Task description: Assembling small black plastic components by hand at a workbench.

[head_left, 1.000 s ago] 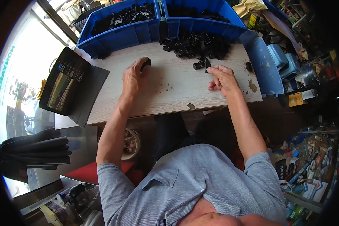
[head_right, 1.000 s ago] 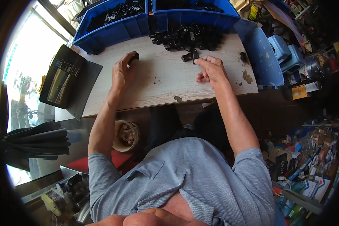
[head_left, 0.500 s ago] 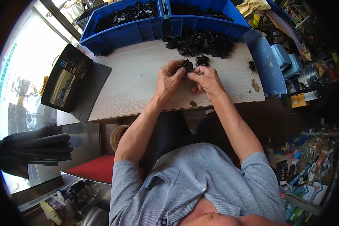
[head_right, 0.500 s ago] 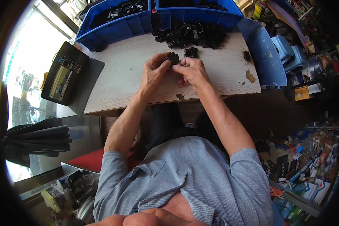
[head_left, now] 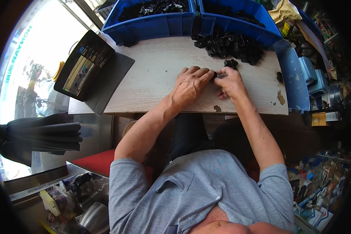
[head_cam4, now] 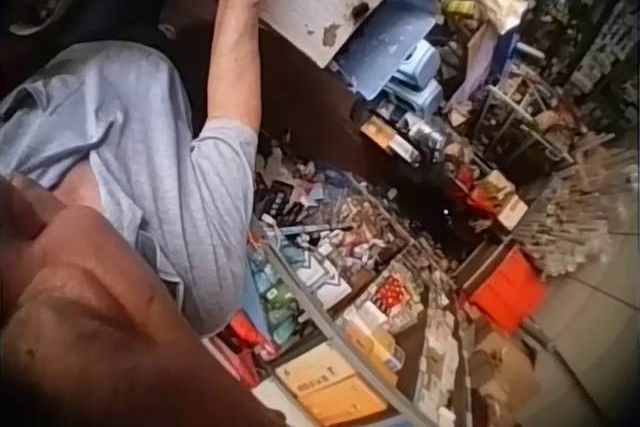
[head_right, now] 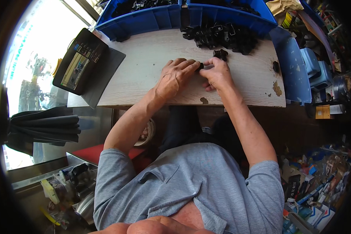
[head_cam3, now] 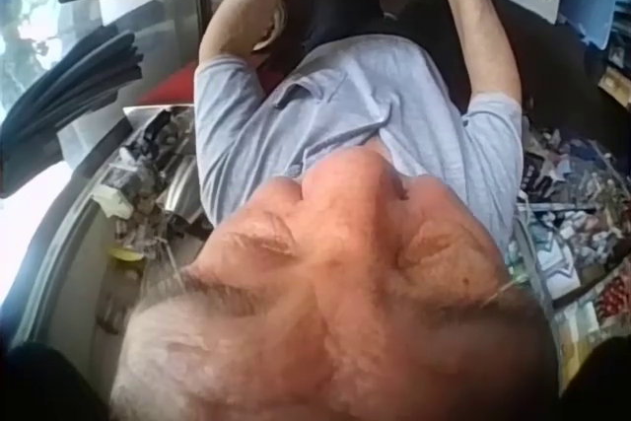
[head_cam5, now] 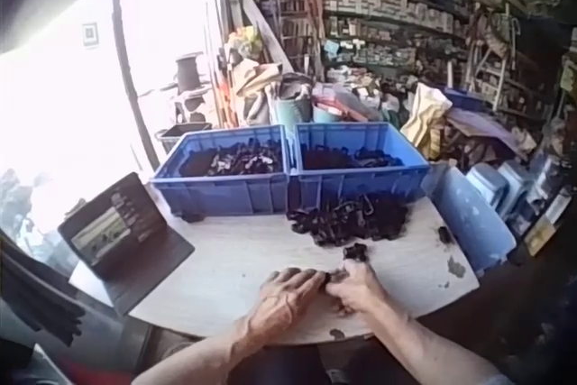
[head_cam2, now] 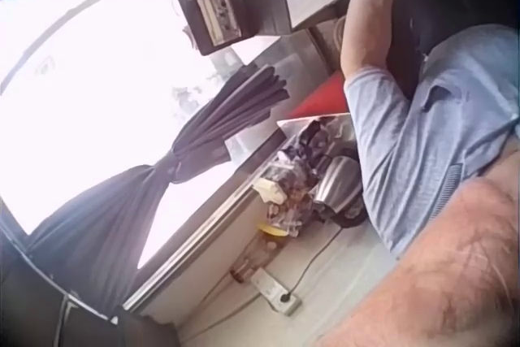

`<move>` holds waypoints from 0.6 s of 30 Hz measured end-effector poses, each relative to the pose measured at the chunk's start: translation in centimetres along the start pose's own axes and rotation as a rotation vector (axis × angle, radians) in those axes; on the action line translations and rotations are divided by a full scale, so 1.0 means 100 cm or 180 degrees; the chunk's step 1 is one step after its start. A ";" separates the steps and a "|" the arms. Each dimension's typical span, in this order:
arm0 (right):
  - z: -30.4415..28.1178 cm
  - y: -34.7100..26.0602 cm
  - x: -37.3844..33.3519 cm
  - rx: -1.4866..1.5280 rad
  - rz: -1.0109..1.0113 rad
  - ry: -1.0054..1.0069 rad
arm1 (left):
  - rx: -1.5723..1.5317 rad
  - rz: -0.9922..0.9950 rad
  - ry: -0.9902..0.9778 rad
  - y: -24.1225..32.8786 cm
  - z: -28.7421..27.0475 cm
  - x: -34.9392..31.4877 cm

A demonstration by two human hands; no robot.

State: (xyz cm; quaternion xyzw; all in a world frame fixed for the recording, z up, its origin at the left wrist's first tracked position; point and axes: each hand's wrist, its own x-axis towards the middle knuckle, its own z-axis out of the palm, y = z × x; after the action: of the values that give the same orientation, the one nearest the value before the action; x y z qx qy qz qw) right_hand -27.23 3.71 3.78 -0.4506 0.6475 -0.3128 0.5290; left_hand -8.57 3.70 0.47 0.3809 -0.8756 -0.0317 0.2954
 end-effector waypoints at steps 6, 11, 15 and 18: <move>-0.001 -0.004 0.007 -0.0298 -0.0178 -0.0328 | 0.0254 -0.0090 -0.0170 0.006 -0.007 -0.007; 0.003 -0.008 0.009 -0.0581 -0.0170 -0.0380 | 0.0290 -0.0126 -0.0110 0.007 -0.005 -0.009; 0.003 -0.004 0.012 -0.0643 -0.0190 -0.0322 | 0.0287 -0.0115 0.0179 0.012 -0.003 -0.012; 0.003 -0.006 0.010 -0.0696 -0.0204 -0.0270 | 0.0318 -0.0081 0.0350 0.014 0.000 -0.010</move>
State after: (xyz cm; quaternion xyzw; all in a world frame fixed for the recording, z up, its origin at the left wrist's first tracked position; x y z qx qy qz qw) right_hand -26.82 2.56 3.77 -0.5389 0.6402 -0.2377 0.4933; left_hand -8.90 5.34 0.40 0.4073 -0.8536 0.0293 0.3233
